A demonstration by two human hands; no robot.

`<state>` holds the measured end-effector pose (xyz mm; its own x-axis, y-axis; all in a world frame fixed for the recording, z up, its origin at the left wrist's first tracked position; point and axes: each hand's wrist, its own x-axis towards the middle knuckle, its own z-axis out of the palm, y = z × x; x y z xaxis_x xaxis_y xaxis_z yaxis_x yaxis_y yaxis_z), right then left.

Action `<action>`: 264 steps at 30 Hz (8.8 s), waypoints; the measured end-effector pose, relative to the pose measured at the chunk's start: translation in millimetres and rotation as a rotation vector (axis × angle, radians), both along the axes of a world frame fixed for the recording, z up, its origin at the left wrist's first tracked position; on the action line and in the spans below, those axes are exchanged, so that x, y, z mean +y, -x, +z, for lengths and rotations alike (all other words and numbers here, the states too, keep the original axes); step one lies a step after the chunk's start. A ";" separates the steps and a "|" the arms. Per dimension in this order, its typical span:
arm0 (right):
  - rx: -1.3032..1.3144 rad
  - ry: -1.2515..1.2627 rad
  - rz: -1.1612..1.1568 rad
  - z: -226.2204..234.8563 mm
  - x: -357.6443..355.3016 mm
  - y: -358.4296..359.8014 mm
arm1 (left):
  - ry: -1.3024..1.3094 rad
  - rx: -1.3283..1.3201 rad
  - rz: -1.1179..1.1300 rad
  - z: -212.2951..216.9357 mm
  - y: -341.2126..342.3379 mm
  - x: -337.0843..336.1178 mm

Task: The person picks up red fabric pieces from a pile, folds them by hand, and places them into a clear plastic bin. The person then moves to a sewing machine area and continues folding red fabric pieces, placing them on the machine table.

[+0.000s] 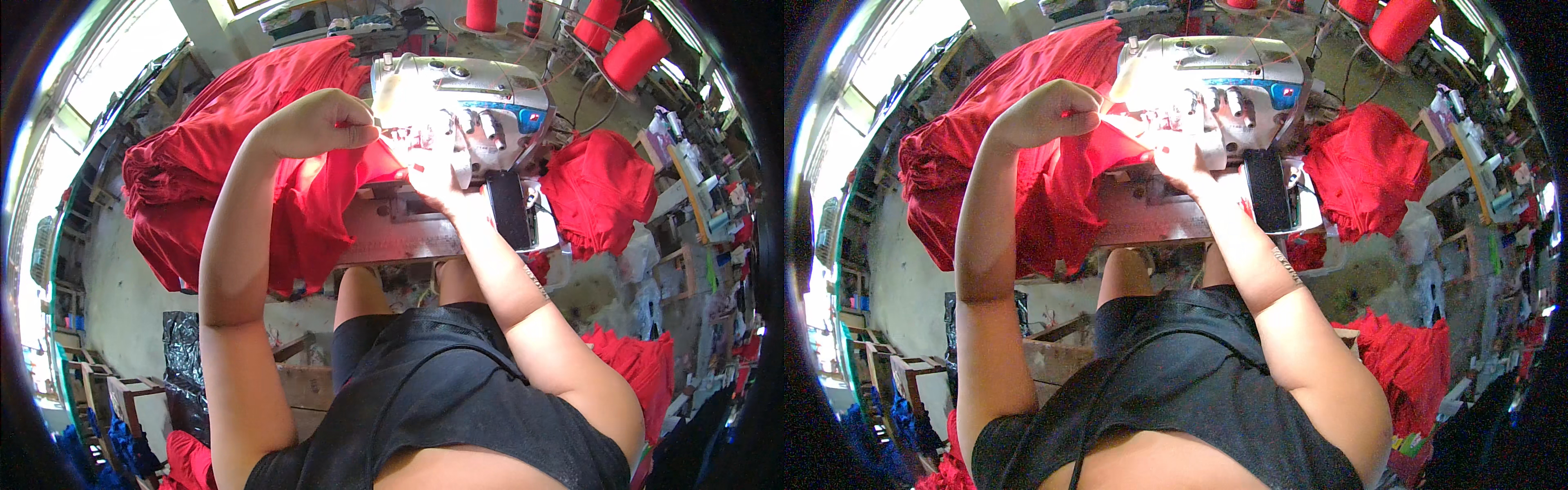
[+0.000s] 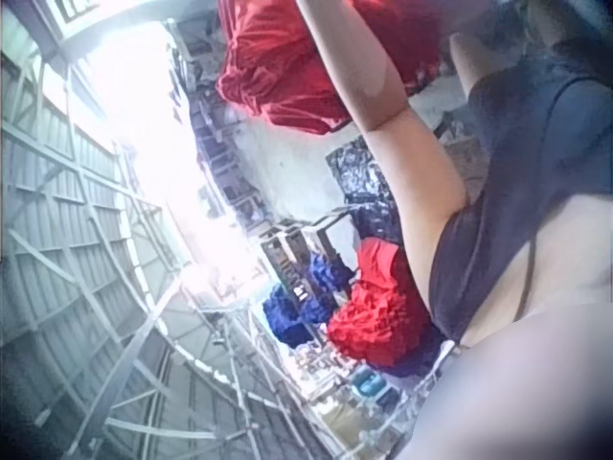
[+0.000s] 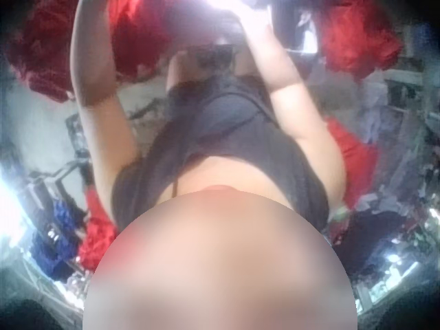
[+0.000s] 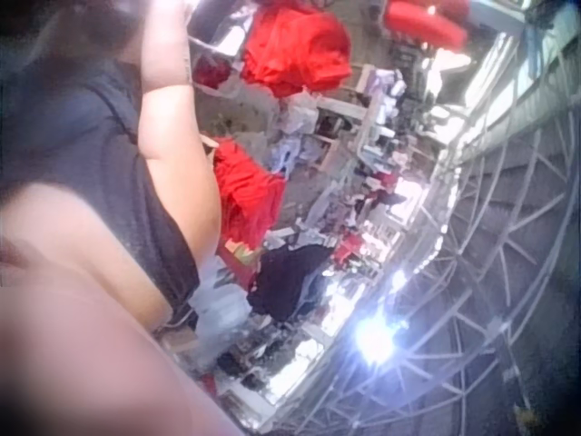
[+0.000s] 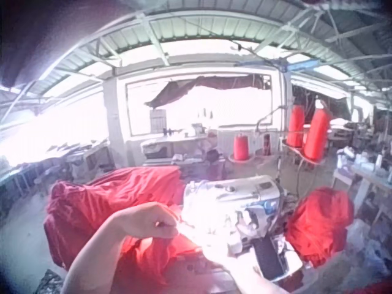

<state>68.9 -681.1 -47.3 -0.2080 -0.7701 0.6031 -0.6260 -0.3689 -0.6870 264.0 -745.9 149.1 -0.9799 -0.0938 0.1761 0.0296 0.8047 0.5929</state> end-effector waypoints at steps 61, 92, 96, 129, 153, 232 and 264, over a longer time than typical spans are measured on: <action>0.160 -0.122 -0.083 -59.2 30.7 -96.1 | 0.938 0.071 0.543 -112.8 59.9 43.3; 0.182 -0.330 -0.067 -58.2 72.5 -34.3 | -0.143 0.191 0.687 -126.8 -63.1 133.6; 0.177 -0.258 -0.078 -55.2 71.0 -47.1 | 0.468 0.340 0.784 -91.7 -85.1 82.8; 0.063 0.162 0.063 19.9 69.1 -74.3 | 0.413 -0.030 0.320 -63.5 -50.0 83.6; 0.087 0.154 -0.163 -11.7 23.3 -28.6 | 0.450 -0.005 0.418 -40.4 -20.4 88.5; -0.094 0.151 -0.087 -16.9 49.7 -49.2 | 0.703 0.372 0.522 -174.1 22.9 13.9; 0.053 -0.010 0.403 -5.6 106.3 -175.0 | 0.687 -0.197 0.560 -146.1 37.0 54.3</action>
